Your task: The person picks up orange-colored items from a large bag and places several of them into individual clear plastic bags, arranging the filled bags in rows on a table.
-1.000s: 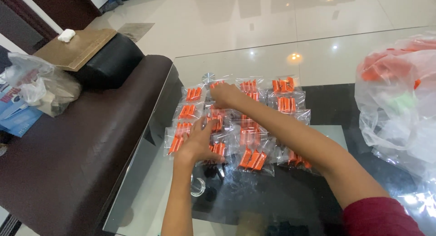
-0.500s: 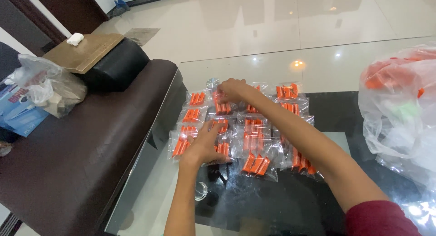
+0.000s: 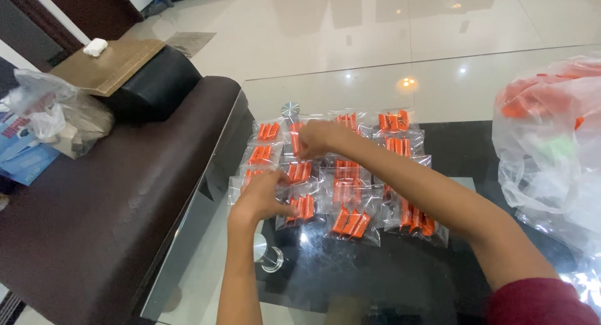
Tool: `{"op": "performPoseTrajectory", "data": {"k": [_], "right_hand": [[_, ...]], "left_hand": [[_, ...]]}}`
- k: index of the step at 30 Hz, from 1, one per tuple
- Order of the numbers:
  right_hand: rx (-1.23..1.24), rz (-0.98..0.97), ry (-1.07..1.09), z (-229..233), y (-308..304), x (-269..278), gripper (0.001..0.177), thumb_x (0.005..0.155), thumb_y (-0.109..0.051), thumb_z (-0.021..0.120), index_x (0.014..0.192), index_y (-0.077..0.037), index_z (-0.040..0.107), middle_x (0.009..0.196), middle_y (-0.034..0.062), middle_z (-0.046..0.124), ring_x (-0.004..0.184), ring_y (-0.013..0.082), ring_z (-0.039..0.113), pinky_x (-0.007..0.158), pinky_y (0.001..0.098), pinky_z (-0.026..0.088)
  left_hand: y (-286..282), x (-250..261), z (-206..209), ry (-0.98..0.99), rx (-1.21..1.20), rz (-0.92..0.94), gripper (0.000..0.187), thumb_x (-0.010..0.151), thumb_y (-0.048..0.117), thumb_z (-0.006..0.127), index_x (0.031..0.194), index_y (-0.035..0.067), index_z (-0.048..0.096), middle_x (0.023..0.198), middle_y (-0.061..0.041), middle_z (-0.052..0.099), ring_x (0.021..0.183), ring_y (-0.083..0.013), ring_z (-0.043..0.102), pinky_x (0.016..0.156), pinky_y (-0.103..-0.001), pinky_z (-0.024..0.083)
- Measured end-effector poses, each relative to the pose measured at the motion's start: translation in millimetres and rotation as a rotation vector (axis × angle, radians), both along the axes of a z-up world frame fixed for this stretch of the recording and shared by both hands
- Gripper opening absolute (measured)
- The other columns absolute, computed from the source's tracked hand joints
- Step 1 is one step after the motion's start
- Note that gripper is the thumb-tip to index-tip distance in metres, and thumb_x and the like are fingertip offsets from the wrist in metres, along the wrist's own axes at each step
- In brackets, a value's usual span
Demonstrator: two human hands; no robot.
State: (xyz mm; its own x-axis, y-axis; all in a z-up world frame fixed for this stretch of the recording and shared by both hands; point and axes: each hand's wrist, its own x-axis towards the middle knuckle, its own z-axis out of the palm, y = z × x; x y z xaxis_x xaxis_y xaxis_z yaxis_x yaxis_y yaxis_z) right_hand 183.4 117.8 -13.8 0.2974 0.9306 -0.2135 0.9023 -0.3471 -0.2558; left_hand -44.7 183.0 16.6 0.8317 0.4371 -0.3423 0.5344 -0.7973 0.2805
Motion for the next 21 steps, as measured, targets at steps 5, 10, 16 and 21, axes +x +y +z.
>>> {"op": "performPoseTrajectory", "data": {"k": [5,10,16,21], "right_hand": [[0.024,-0.015,-0.004,7.0,-21.5,-21.5,0.05,0.078,-0.058,0.08,0.099,-0.014,0.079,0.101,0.0152,0.076,0.102,0.0402,0.074,0.085,0.0545,0.059],[0.022,0.027,0.11,-36.6,-12.6,-4.1,0.048,0.08,-0.057,0.08,0.097,-0.013,0.081,0.101,0.0166,0.077,0.105,0.0408,0.072,0.089,0.0508,0.058],[0.228,0.005,0.232,15.9,-36.3,-15.8,0.052,0.077,-0.041,0.085,0.116,-0.011,0.068,0.102,0.014,0.074,0.11,0.0384,0.07,0.091,0.0501,0.056],[0.321,-0.043,0.1,20.0,-34.4,-5.0,0.044,0.084,-0.03,0.079,0.124,-0.015,0.068,0.11,0.0141,0.075,0.112,0.0422,0.069,0.093,0.0547,0.056]], "left_hand": [[-3.1,10.1,-6.2,0.082,0.047,-0.015,0.071,0.059,0.046,0.097,0.122,0.027,0.07,0.126,0.003,0.067,0.133,-0.0252,0.055,0.103,-0.058,0.039],[-7.6,0.7,10.9,-0.039,-0.061,-0.074,0.052,0.058,0.033,0.095,0.107,0.024,0.078,0.091,-0.01,0.076,0.109,-0.0347,0.071,0.091,-0.047,0.053],[5.8,-5.9,22.8,-0.28,-0.365,0.073,0.075,0.06,0.002,0.079,0.133,0.004,0.063,0.112,-0.018,0.073,0.085,-0.0313,0.076,0.073,-0.044,0.06],[21.0,8.8,-12.6,-0.542,-0.201,0.082,0.058,0.07,0.013,0.086,0.126,0.017,0.07,0.12,-0.02,0.07,0.108,-0.0388,0.072,0.089,-0.048,0.058]]}}
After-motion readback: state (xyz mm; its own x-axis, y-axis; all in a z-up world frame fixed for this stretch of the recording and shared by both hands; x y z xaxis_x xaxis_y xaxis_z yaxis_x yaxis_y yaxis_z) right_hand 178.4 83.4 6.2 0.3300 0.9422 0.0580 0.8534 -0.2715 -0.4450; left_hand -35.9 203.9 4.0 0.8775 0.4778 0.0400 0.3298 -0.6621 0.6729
